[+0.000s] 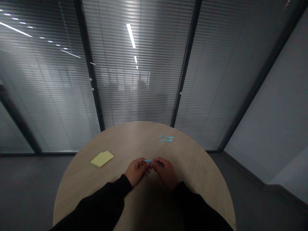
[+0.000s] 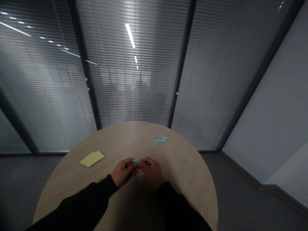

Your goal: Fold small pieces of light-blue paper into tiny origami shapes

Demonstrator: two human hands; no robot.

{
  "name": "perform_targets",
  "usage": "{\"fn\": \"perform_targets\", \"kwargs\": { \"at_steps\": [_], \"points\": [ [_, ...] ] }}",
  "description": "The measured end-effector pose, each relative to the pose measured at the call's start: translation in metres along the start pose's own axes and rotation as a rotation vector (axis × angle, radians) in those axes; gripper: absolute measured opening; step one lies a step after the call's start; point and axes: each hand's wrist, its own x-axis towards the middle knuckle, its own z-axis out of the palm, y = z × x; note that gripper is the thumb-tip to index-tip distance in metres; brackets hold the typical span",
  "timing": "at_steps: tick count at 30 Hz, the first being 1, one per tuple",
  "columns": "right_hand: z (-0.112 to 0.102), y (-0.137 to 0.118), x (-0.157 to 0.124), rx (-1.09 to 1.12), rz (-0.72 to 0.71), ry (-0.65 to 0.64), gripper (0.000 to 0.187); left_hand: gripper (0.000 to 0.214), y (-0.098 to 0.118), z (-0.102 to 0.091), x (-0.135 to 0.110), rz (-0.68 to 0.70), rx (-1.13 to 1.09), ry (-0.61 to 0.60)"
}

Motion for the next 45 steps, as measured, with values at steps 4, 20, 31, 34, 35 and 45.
{"fn": "perform_targets", "kwargs": {
  "at_steps": [4, 20, 31, 34, 35, 45],
  "points": [
    [-0.002, 0.000, 0.000, -0.009, -0.016, -0.005, 0.028, 0.044, -0.002, -0.001, 0.001, 0.008, 0.012, 0.013],
    [-0.005, 0.009, 0.005, -0.127, -0.277, 0.046, 0.012, 0.053, 0.002, -0.003, -0.003, -0.167, -0.364, -0.016],
    [-0.009, 0.002, 0.003, -0.367, -0.515, 0.075, 0.018, 0.046, -0.009, 0.000, -0.002, -0.141, -0.437, 0.104],
    [-0.008, 0.002, 0.003, -0.449, -0.525, 0.086, 0.016, 0.049, -0.010, -0.002, -0.001, -0.117, -0.443, 0.116],
    [-0.008, 0.002, 0.003, -0.459, -0.532, 0.089, 0.016, 0.050, -0.010, -0.002, -0.001, -0.110, -0.447, 0.121],
    [-0.005, 0.006, 0.002, -0.406, -0.512, 0.058, 0.018, 0.042, -0.012, -0.005, 0.000, -0.129, -0.456, 0.121]
  ]
}}
